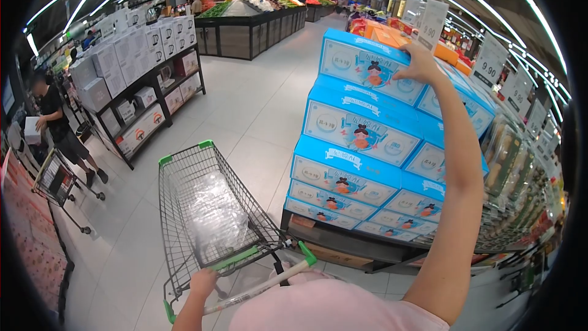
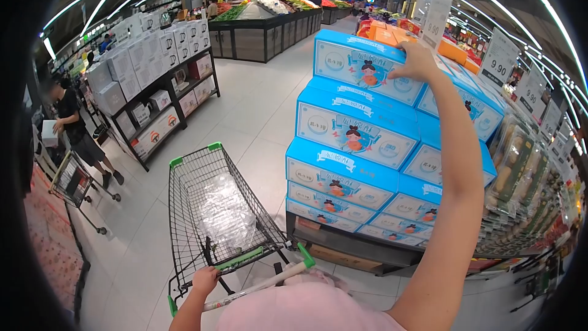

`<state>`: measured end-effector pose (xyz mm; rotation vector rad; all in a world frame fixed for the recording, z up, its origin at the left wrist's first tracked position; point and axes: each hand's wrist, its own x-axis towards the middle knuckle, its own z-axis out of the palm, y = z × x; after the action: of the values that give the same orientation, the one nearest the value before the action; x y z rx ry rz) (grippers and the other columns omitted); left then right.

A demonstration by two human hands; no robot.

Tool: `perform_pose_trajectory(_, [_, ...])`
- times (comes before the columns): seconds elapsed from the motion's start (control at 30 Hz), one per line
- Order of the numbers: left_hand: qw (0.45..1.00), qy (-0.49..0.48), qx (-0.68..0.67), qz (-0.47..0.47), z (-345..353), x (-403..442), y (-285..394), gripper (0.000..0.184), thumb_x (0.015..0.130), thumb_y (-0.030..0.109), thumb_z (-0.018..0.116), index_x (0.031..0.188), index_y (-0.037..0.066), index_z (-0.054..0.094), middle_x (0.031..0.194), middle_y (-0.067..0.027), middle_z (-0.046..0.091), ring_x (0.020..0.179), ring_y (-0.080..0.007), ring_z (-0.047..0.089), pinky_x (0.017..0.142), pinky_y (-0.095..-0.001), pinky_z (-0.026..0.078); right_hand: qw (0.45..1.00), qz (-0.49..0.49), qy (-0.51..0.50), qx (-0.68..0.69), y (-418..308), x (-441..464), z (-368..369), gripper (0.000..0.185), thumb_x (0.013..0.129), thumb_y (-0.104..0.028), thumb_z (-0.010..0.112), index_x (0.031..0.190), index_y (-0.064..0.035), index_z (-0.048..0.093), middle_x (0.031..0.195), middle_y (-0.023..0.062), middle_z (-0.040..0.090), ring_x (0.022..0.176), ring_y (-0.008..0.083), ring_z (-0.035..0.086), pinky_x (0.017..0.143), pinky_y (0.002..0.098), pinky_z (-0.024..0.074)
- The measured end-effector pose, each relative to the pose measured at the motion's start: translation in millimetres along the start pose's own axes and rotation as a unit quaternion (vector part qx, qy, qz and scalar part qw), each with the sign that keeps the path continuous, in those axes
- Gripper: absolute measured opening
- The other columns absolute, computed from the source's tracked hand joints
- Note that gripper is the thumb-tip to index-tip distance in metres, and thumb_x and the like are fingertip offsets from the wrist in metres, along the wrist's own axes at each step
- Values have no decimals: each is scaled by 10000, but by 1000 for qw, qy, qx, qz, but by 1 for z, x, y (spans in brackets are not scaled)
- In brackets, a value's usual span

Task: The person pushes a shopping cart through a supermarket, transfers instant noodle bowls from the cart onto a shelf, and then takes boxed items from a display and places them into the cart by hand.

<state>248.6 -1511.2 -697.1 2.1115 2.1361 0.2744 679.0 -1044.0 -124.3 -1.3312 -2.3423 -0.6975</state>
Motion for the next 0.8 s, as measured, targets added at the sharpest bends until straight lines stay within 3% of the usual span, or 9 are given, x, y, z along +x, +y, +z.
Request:
perform_pose_trajectory(0.3, [997, -56, 4, -43, -2, 2, 4, 113, 783, 228, 636, 840, 138, 672, 850, -32, 636, 875, -244, 634, 701, -411, 528, 998, 0, 12, 67, -11, -7, -10, 725, 555, -379, 874, 1135, -40, 600, 1098, 157, 616, 1031, 289, 600, 898, 366, 475])
perform_pose_trajectory(0.4, [995, -72, -56, -39, -15, 2, 6, 221, 742, 271, 676, 892, 109, 678, 903, -66, 638, 940, -270, 618, 765, -425, 521, 992, 5, 28, 119, -27, -11, -25, 688, 568, -331, 877, 1125, -48, 589, 1078, 143, 615, 1011, 276, 605, 887, 362, 476])
perform_pose_trajectory(0.5, [986, -115, -122, -26, -40, 3, 5, 458, 703, 304, 705, 1082, 56, 636, 1045, -147, 617, 1028, -343, 574, 874, -458, 481, 985, -14, 51, 165, -48, -15, -43, 670, 570, -295, 878, 1121, -59, 578, 1053, 122, 613, 995, 257, 607, 877, 355, 475])
perform_pose_trajectory(0.6, [975, 1, -203, -91, -66, 8, 8, 769, 690, 279, 716, 1352, 5, 437, 1256, -255, 509, 1178, -415, 477, 1008, -469, 395, 976, -46, 17, 211, -78, -24, -62, 689, 559, -301, 882, 1128, -66, 574, 1064, 111, 603, 1010, 243, 598, 885, 347, 469])
perform_pose_trajectory(0.67, [959, 125, -234, -101, -108, 24, 15, 976, 673, 231, 739, 1466, -3, 219, 1425, -278, 349, 1316, -423, 353, 1109, -464, 283, 969, -105, 8, 224, -116, -38, -77, 686, 551, -276, 875, 1120, -52, 565, 1070, 100, 586, 1011, 232, 575, 894, 348, 453])
perform_pose_trajectory(0.73, [908, 226, -341, -95, -168, 36, 29, 1059, 655, 183, 755, 1502, 23, 139, 1495, -242, 270, 1400, -372, 259, 1155, -454, 205, 946, -163, -22, 280, -156, -56, -80, 676, 542, -260, 871, 1105, -48, 564, 1058, 93, 572, 1008, 224, 559, 892, 345, 441])
perform_pose_trajectory(0.8, [804, 314, -504, -28, -231, 40, 52, 1075, 639, 145, 758, 1508, 32, 135, 1507, -212, 262, 1416, -351, 242, 1159, -471, 191, 922, -226, -45, 312, -201, -79, -79, 673, 533, -269, 874, 1094, -54, 570, 1023, 93, 567, 995, 244, 562, 882, 356, 443])
